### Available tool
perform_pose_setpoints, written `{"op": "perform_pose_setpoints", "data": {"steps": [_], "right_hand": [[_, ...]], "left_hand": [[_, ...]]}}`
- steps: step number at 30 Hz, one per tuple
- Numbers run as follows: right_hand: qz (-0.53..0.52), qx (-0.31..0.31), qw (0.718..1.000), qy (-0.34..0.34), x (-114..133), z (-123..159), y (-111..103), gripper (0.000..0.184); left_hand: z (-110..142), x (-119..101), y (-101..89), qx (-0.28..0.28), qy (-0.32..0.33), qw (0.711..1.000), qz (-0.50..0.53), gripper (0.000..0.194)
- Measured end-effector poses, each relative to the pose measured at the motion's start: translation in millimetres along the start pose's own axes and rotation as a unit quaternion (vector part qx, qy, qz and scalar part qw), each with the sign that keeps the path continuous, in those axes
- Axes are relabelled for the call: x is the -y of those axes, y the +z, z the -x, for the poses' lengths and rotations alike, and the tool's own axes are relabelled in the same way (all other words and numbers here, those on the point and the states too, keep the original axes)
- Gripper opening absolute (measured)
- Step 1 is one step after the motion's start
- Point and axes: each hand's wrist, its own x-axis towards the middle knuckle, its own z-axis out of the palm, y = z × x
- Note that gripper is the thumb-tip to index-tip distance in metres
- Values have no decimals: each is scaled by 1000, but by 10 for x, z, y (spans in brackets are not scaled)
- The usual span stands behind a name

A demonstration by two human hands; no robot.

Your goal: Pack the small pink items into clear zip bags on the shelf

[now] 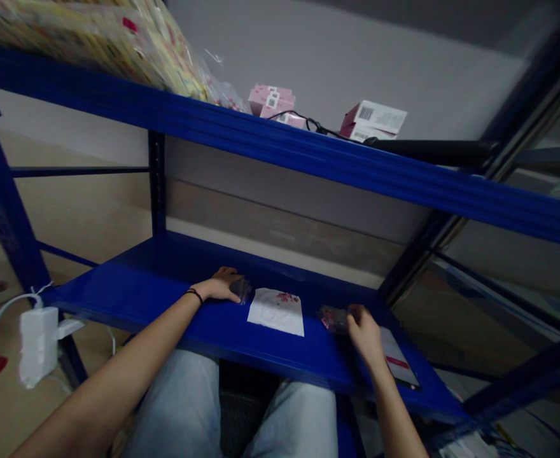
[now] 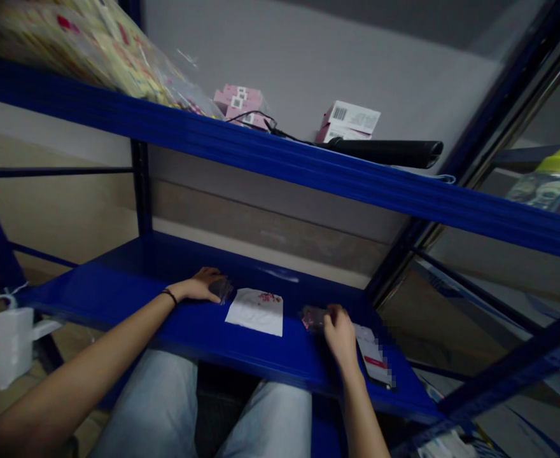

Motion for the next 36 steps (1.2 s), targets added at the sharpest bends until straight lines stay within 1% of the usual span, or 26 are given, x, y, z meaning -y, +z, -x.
{"op": "perform_pose_setpoints", "data": {"steps": [2,3,6,8,11,13,16,19,21,25,28,31,33,36], "right_hand": [[-64,55,994,-64,310,41,74,34],[-86,87,988,-94,469,55,127,32],[-131,153,963,-178,881,53,357,27],[-146,185,947,-218,1066,17,555,27],[-128,208,939,-241,1207,-40,850,26],[-104,205,942,-245,1235,-52,997,23],[-91,193,943,-254,1226,-30,1108,23],[-91,171,947,-255,1200,-4,1123,25],[-89,164,949,-255,1184,-1,1123,25],[-92,167,947,-257,1166,-12,1186,25],[-91,162,949,-255,1170,-7,1256,24],[-99,155,947,-264,1167,-16,1258,25],[-118,133,950,-259,1127,-60,1201,25],[-140,57,966,-212,986,-170,1075,25]], "left_hand": [[-19,1,-25,-7,-2,1000,15,73],[-10,-10,-28,-22,5,999,27,70],[78,-119,14,-94,42,989,105,61],[177,-268,89,-127,60,970,199,58],[340,-567,242,-116,76,926,352,58],[420,-763,345,-109,91,896,421,57],[453,-979,483,-99,103,859,492,52],[395,-1083,617,-108,101,830,538,46],[340,-1107,705,-123,97,819,553,44],[284,-1102,824,-158,91,816,548,43],[303,-1086,843,-186,83,815,543,43],[341,-1077,843,-211,63,812,540,44],[364,-1075,849,-221,53,814,535,44],[389,-1076,868,-218,47,821,525,44]]}}
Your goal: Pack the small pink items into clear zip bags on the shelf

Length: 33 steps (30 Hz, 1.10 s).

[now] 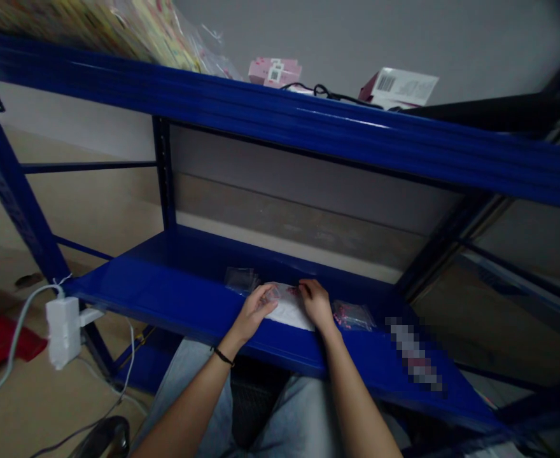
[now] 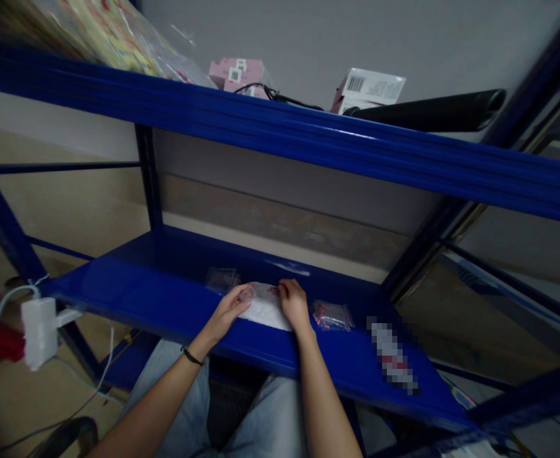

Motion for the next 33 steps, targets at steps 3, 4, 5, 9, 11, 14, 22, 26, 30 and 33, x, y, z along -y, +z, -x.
{"op": "perform_pose_setpoints", "data": {"steps": [3,4,5,9,11,14,22,26,30,33], "right_hand": [[7,-11,1000,25,-132,5,-122,24],[7,3,1000,23,-153,15,-131,24],[8,17,1000,17,-158,27,-122,24],[34,48,998,-5,-86,68,0,25],[65,62,996,-8,-51,78,48,25],[114,87,990,-13,-33,85,61,26],[200,90,976,15,25,98,59,28],[105,54,993,24,79,45,17,28],[-130,55,989,52,262,-71,-184,30],[-211,104,971,31,496,-124,-359,31]], "left_hand": [[17,-1,0,7,-2,1000,-21,44],[20,-8,0,9,0,999,-32,44],[22,-18,-1,10,2,999,-44,43],[27,-75,5,20,21,996,-84,45],[26,-98,12,38,29,995,-92,46],[21,-107,25,50,32,994,-97,46],[36,-83,36,49,36,993,-99,46],[40,-82,30,48,33,993,-105,45],[27,-78,19,45,33,992,-112,45],[25,-84,19,48,30,993,-103,45]]}}
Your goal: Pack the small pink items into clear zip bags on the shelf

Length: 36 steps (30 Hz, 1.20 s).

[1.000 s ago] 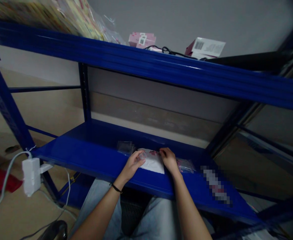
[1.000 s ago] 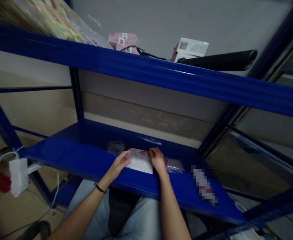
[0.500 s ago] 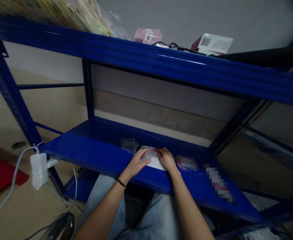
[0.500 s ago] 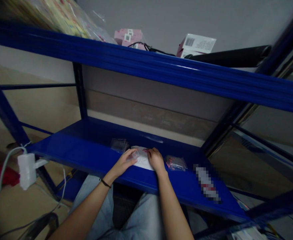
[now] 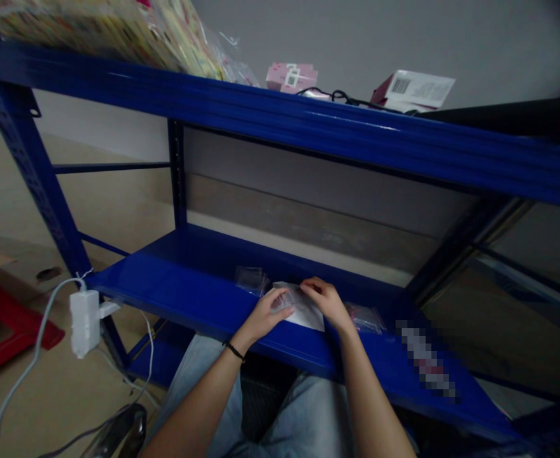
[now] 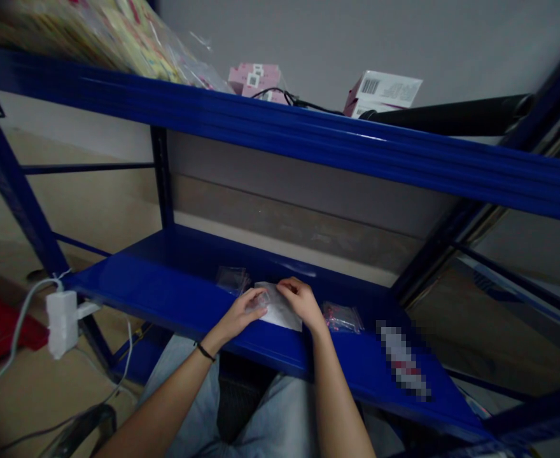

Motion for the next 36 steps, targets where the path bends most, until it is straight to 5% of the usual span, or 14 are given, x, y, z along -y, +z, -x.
{"op": "perform_pose_setpoints", "data": {"steps": [5,8,14,20,26,36], "right_hand": [[24,82,995,-50,402,42,55,27],[40,80,994,-67,469,42,100,27],[64,-45,997,-25,4,-19,-14,30],[254,-54,964,49,-562,28,0,26],[360,-52,929,64,-609,82,168,23],[363,-46,930,44,-654,62,218,26]], "left_hand": [[8,-38,8,-3,-6,1000,26,47],[7,-42,9,0,-5,999,44,45],[5,17,1,1,-32,999,43,48],[1,83,-1,-2,-44,997,71,49],[-3,83,-3,-5,-58,995,78,48],[7,61,6,-14,-62,994,84,47]]}}
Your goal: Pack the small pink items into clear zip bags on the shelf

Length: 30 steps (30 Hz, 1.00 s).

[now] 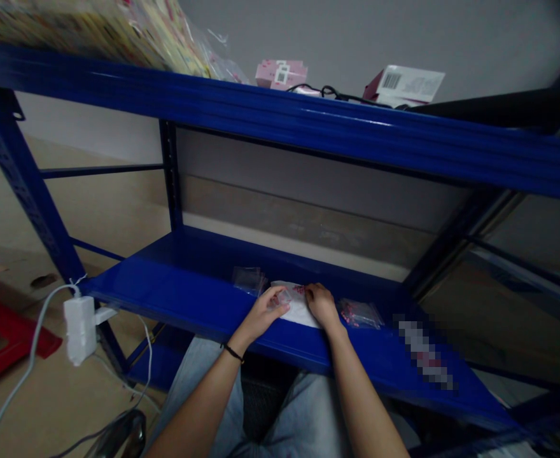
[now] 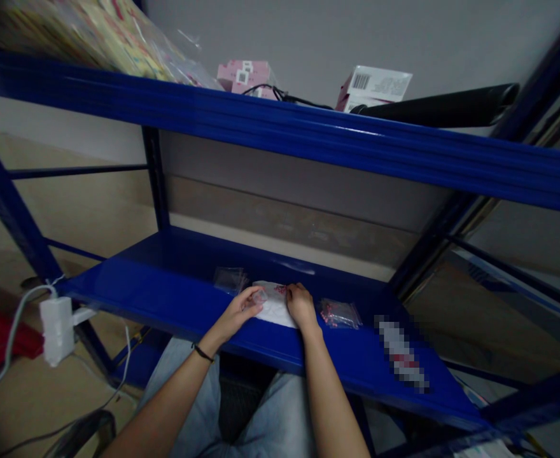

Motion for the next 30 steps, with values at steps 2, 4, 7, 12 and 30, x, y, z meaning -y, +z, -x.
{"op": "perform_pose_setpoints", "data": {"steps": [2,4,7,12,30], "right_hand": [[-15,-2,1000,-8,-9,0,2,26],[-29,2,999,-19,-14,-3,8,27],[-34,9,999,-28,-7,-13,19,28],[-9,14,999,-31,39,-22,11,27],[-356,66,926,-106,567,-58,-817,28]], "left_hand": [[-2,13,-4,1,3,1000,0,47],[-4,25,-7,2,9,1000,-5,47],[-5,38,-9,5,10,1000,-10,48],[-14,56,-10,7,6,1000,-5,49],[-2,14,-15,10,-6,1000,0,50]]}}
